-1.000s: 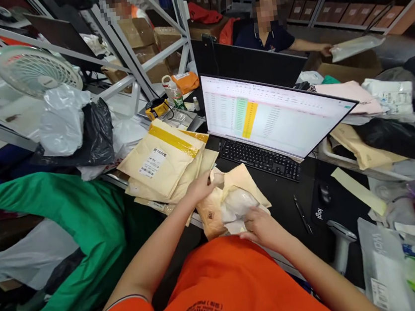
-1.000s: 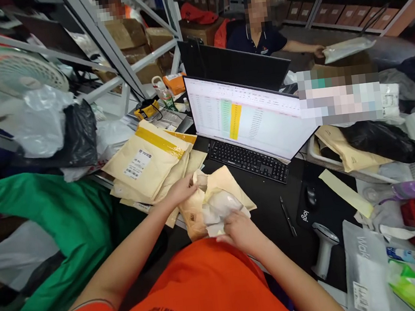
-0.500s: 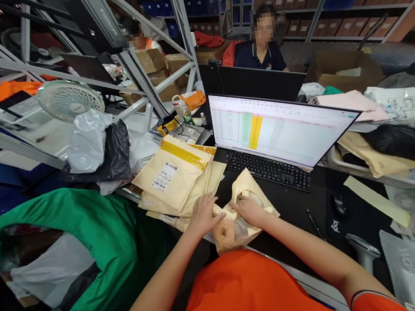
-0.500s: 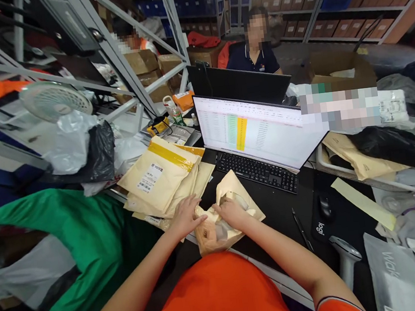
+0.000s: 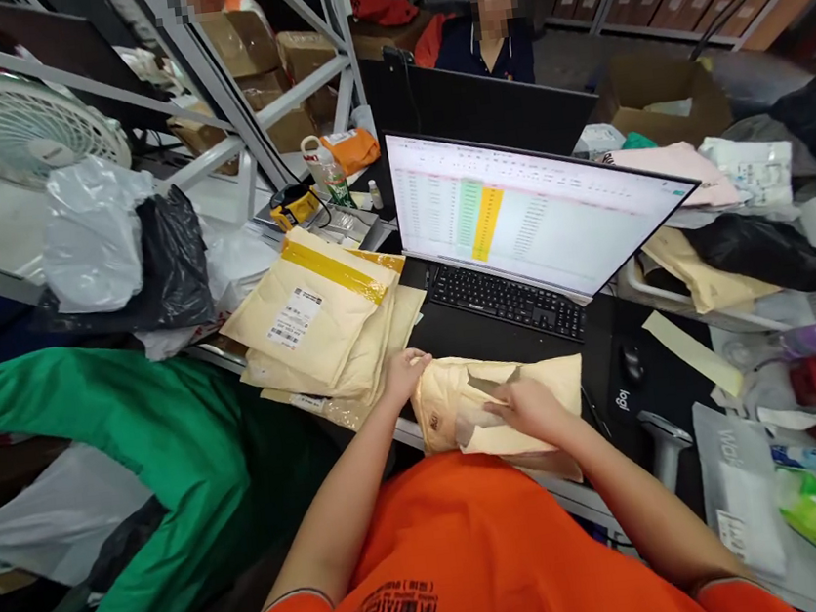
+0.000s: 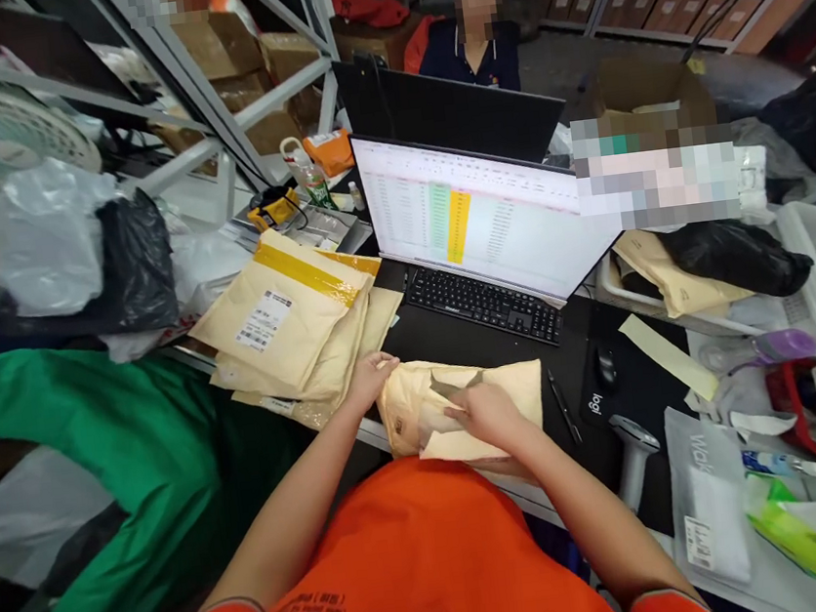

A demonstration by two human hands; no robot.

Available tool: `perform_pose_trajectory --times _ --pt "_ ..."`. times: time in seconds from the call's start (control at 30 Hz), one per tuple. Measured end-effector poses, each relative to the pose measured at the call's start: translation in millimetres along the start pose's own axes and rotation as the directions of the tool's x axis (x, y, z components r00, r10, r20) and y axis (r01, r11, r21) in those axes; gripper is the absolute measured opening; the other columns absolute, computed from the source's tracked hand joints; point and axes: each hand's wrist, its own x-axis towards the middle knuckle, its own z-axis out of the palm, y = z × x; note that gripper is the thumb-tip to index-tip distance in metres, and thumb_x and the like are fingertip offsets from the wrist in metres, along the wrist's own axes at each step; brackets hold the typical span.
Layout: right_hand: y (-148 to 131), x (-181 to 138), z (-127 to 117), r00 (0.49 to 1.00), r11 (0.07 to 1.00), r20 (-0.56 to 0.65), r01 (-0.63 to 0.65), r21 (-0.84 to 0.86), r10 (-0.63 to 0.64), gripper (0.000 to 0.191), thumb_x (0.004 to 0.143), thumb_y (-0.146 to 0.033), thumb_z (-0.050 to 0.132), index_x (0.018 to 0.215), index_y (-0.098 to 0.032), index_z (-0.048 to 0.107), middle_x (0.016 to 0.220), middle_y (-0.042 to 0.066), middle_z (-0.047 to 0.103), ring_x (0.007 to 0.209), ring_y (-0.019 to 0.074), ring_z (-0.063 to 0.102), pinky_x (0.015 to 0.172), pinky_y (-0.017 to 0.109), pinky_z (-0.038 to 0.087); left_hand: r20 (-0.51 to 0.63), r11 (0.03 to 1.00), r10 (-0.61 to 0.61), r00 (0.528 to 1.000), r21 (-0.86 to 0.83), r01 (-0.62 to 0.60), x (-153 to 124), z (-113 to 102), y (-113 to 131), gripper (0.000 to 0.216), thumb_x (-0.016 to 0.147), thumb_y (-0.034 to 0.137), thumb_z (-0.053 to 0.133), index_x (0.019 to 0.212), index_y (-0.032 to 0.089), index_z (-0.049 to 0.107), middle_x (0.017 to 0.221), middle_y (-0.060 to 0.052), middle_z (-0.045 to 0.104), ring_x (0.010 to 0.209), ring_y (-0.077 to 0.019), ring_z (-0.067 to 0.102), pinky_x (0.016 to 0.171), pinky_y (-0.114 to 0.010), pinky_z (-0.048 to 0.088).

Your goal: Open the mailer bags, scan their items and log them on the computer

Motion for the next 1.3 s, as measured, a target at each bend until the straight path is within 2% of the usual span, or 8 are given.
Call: perform_pose_trajectory --times 0.2,0.53,0.63,0.73,0.83,1.0,1.13,1.3 --pt "35 -40 -4 0.979 0.929 -0.178 -0.028 0.369 0.101 0.050 0.098 -0.055 0.049 0.064 -0.020 0.055 0.063 -0.001 0.058 0.064 0.0139 0.050 0.062 0.027 0.030 0.115 0.996 0.014 0.993 -0.086 -0.004 11 28 23 0.034 0.063 0.052 0.075 0.067 0.019 0.068 0.065 -0.002 0.068 0.058 -0.0161 0.058 0.056 -0.027 0.043" --pt "36 -51 3 0.946 0.698 -0.255 0.046 0.715 0.198 0.055 0.087 -0.067 0.061 0.062 -0.018 0.065 0.051 -0.004 0.044 0.052 0.0105 0.033 0.053 0.026 0.024 0.099 0.987 0.070 0.993 -0.149 -0.055 11 37 56 0.046 0.074 0.064 0.072 0.066 0.020 0.060 0.059 0.002 0.060 0.055 -0.0133 0.053 0.053 -0.025 0.039" --pt "43 -34 6 0.958 0.786 -0.264 0.078 0.614 0.111 0.052 0.093 -0.062 0.053 0.065 -0.018 0.064 0.061 0.000 0.056 0.059 0.0139 0.047 0.056 0.026 0.034 0.046 0.975 0.067 0.997 -0.216 -0.056 2 31 47 0.050 0.079 0.070 0.066 0.076 0.019 0.062 0.067 0.001 0.065 0.062 -0.0143 0.058 0.058 -0.025 0.044" --pt "42 -11 8 0.986 0.951 -0.131 -0.056 0.303 0.100 0.046 0.100 -0.046 0.041 0.072 -0.018 0.065 0.080 0.007 0.069 0.076 0.0186 0.063 0.066 0.027 0.043 0.025 0.961 0.018 1.000 -0.277 -0.011 -11 28 25 0.057 0.078 0.074 0.064 0.088 0.018 0.067 0.083 -0.004 0.073 0.075 -0.0182 0.066 0.070 -0.029 0.052" --pt "25 14 12 0.985 0.984 -0.032 -0.169 0.048 0.171 0.030 0.097 -0.036 0.047 0.093 -0.018 0.071 0.095 0.011 0.075 0.086 0.0226 0.069 0.072 0.029 0.045 0.003 0.956 -0.039 0.999 -0.291 0.038 -23 31 4 0.062 0.079 0.077 0.058 0.088 0.017 0.068 0.085 -0.007 0.075 0.076 -0.0205 0.067 0.073 -0.033 0.053" --pt "-8 50 24 0.997 0.996 -0.031 -0.072 -0.044 0.070 0.035 0.087 -0.040 0.065 0.109 -0.014 0.068 0.113 0.020 0.073 0.103 0.0316 0.069 0.084 0.035 0.046 0.009 0.983 0.026 1.000 -0.180 -0.024 -31 32 -4 0.057 0.084 0.074 0.055 0.082 0.017 0.066 0.077 -0.004 0.071 0.072 -0.0195 0.064 0.067 -0.030 0.051" --pt "-19 65 41 1.000 0.998 0.008 -0.024 -0.050 0.024 0.043 0.086 -0.043 0.068 0.119 -0.014 0.065 0.117 0.017 0.074 0.106 0.0296 0.069 0.083 0.032 0.045 -0.005 0.992 0.099 0.995 -0.082 -0.099 -35 24 -1 0.052 0.089 0.066 0.053 0.080 0.018 0.067 0.077 -0.004 0.070 0.073 -0.0191 0.063 0.068 -0.030 0.050" --pt "-28 67 51 0.998 0.999 0.053 -0.031 -0.014 0.031 0.027 0.096 -0.034 0.053 0.107 -0.019 0.072 0.112 0.011 0.076 0.100 0.0240 0.071 0.074 0.028 0.042 -0.193 0.985 0.136 0.972 0.136 -0.110 -36 18 -5 0.042 0.092 0.056 0.047 0.074 0.021 0.063 0.073 -0.003 0.066 0.073 -0.0202 0.061 0.071 -0.031 0.049"
